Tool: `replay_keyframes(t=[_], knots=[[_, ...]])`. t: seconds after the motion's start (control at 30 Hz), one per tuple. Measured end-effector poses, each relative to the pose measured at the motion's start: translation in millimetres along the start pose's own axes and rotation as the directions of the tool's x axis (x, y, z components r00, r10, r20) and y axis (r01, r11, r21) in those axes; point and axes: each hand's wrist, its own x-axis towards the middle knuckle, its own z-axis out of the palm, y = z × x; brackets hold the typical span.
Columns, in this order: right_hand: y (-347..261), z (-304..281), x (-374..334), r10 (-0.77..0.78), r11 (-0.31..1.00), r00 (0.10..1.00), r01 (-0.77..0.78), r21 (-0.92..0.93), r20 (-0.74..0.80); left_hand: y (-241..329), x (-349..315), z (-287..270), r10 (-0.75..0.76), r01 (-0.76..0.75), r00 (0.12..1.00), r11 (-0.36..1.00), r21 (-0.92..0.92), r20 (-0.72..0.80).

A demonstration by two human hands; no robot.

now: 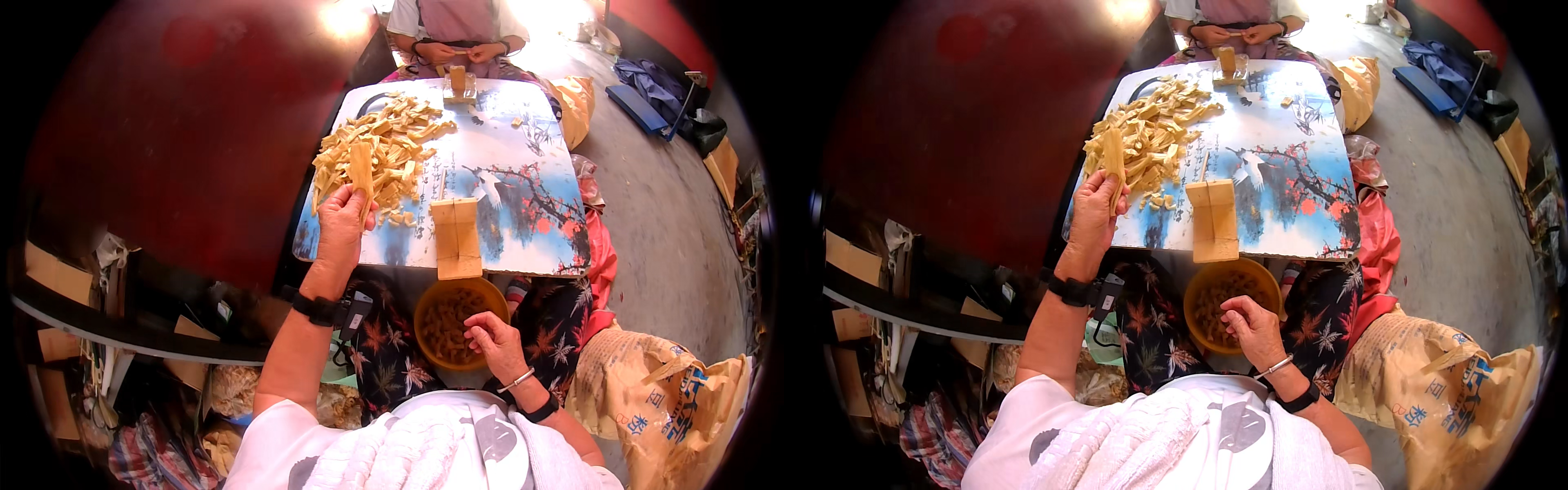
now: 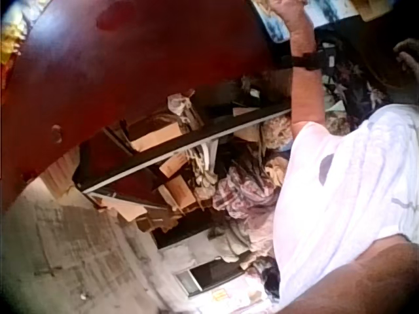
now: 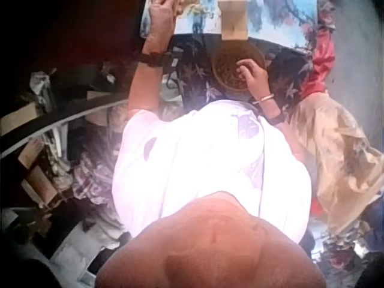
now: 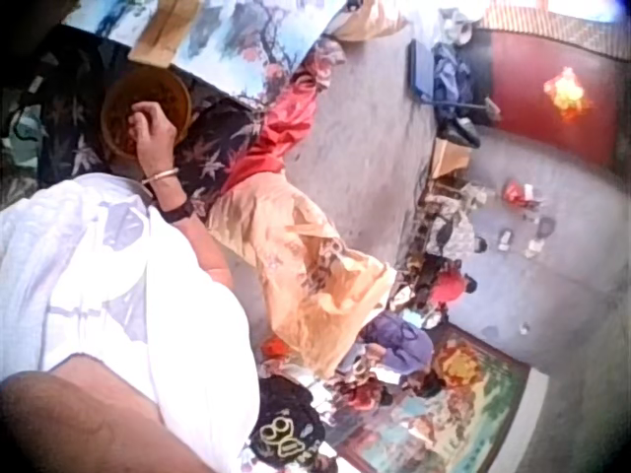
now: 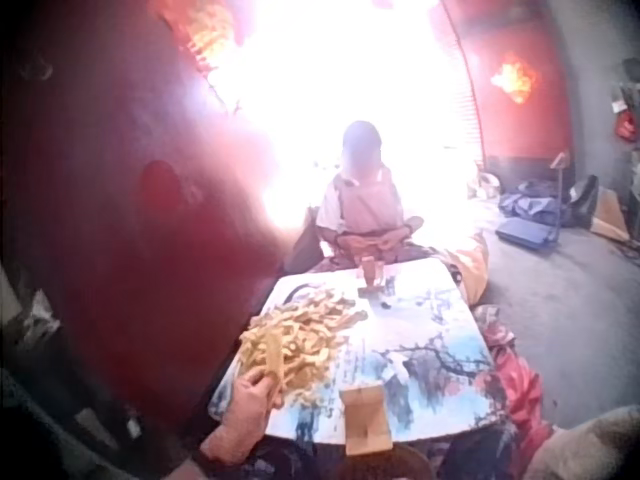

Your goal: The person assembles objects by hand, picking up thin strips and inserting them into a wooden holder, then places the assembled pieces into a large sack.

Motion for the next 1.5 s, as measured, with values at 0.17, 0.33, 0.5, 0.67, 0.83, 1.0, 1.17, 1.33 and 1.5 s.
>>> replay_keyframes(t=[0.17,0.33,0.5,0.67,0.83,1.0,1.17,1.33,1.5], knots=[[-1,3,-3,-0.007,1.000,1.000,0.007,-0.017,0.012,-1,-6,-2,0.033,-0.032,0.999,0.996,0.080,-0.017],[-3,6,-3,-0.057,0.998,0.998,0.057,-0.016,0.011,0,-37,12,-0.075,0.069,0.995,0.994,0.090,0.064],[2,9,-4,-0.041,0.999,0.999,0.041,-0.012,0.026,1,-28,-3,-0.020,0.017,0.999,0.997,0.082,0.039],[-1,13,-5,-0.028,1.000,0.998,0.028,-0.001,0.048,43,50,-18,0.175,-0.175,0.985,0.981,0.086,-0.001],[-8,3,-7,-0.070,0.998,0.997,0.070,0.003,-0.045,35,86,-28,0.225,-0.177,0.940,0.964,0.198,-0.255],[-37,-67,-17,-0.245,0.968,0.889,0.199,-0.154,-0.386,-49,64,-58,0.472,-0.304,0.863,0.770,0.562,-0.180],[-8,-167,-23,-0.269,0.962,0.666,0.218,-0.164,-0.695,-55,33,-29,0.591,-0.438,0.782,0.299,0.848,0.195],[57,-196,-45,-0.167,0.986,0.654,0.122,-0.115,-0.738,-43,58,2,0.543,-0.557,0.743,0.180,0.811,0.390],[116,-185,-47,-0.001,1.000,0.667,0.021,0.018,-0.745,-53,109,-12,0.469,-0.501,0.767,0.012,0.865,0.438]])
